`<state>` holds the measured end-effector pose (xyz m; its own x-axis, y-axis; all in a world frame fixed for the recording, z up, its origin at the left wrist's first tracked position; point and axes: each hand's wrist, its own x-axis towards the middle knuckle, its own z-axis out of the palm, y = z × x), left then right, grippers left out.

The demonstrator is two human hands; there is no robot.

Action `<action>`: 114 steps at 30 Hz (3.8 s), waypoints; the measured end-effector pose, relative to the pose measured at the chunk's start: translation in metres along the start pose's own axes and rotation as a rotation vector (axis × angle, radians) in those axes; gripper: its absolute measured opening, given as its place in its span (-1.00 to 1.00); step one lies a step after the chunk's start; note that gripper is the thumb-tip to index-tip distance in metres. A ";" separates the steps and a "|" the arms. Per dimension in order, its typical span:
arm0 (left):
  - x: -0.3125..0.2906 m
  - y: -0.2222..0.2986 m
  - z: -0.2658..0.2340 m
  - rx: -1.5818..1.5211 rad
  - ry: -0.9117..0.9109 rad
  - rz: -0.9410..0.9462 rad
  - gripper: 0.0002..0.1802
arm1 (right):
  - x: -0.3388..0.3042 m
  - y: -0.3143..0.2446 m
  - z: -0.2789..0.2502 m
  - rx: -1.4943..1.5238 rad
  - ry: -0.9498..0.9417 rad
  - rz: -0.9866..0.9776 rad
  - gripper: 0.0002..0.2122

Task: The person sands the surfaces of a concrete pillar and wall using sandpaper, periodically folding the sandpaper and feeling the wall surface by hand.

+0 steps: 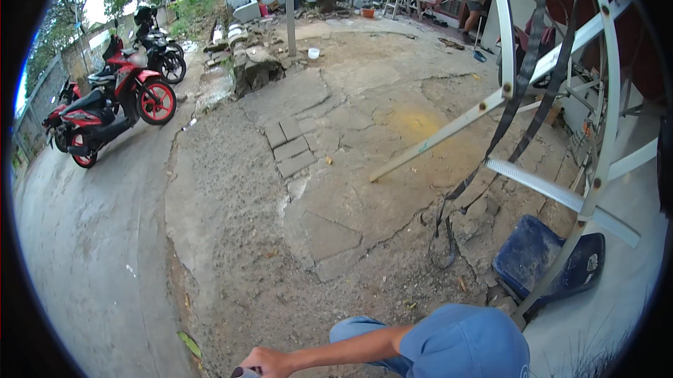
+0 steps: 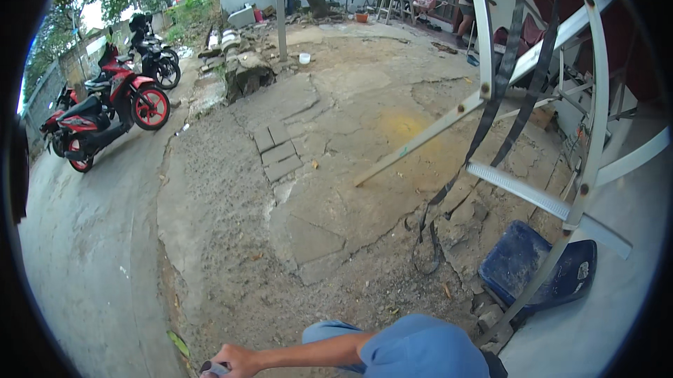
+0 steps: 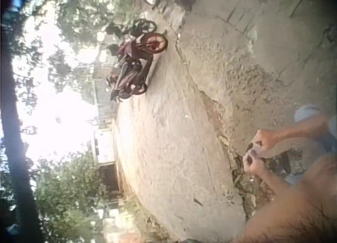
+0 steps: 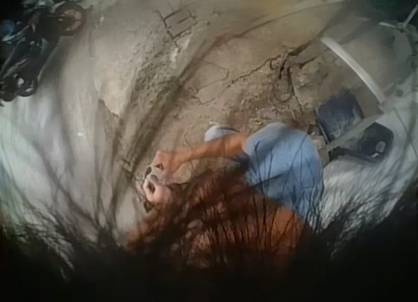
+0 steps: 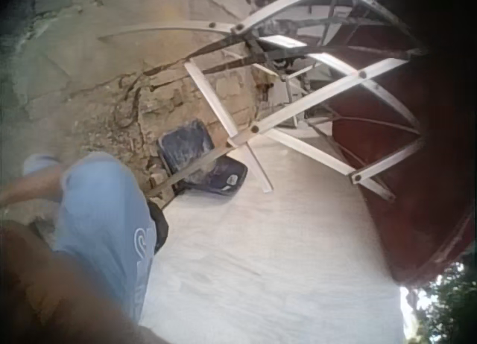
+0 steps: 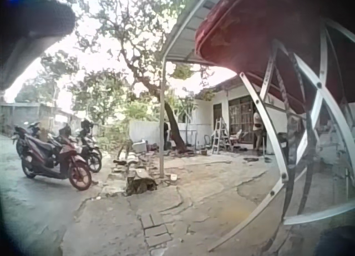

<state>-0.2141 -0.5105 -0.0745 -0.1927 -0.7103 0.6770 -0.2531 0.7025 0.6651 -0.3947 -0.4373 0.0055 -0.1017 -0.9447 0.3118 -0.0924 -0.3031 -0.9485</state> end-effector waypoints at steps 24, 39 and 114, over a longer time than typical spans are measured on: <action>0.314 0.476 0.165 -0.869 -1.369 -0.781 -0.72 | -0.038 -0.468 -0.226 -0.896 0.798 0.465 -0.26; 0.450 0.447 0.268 -0.906 -2.132 -0.763 -0.73 | 0.094 -0.468 -0.232 -0.976 1.446 0.276 -0.25; 0.051 0.983 -0.376 -2.794 -1.093 0.307 -0.61 | -0.166 -0.705 0.360 -2.806 1.791 2.514 -0.81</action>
<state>-0.1161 0.1597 0.7326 -0.1762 -0.0249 0.9840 0.2386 -0.9710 0.0182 0.0441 -0.1122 0.6026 -0.1730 0.1588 0.9721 0.9732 -0.1245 0.1935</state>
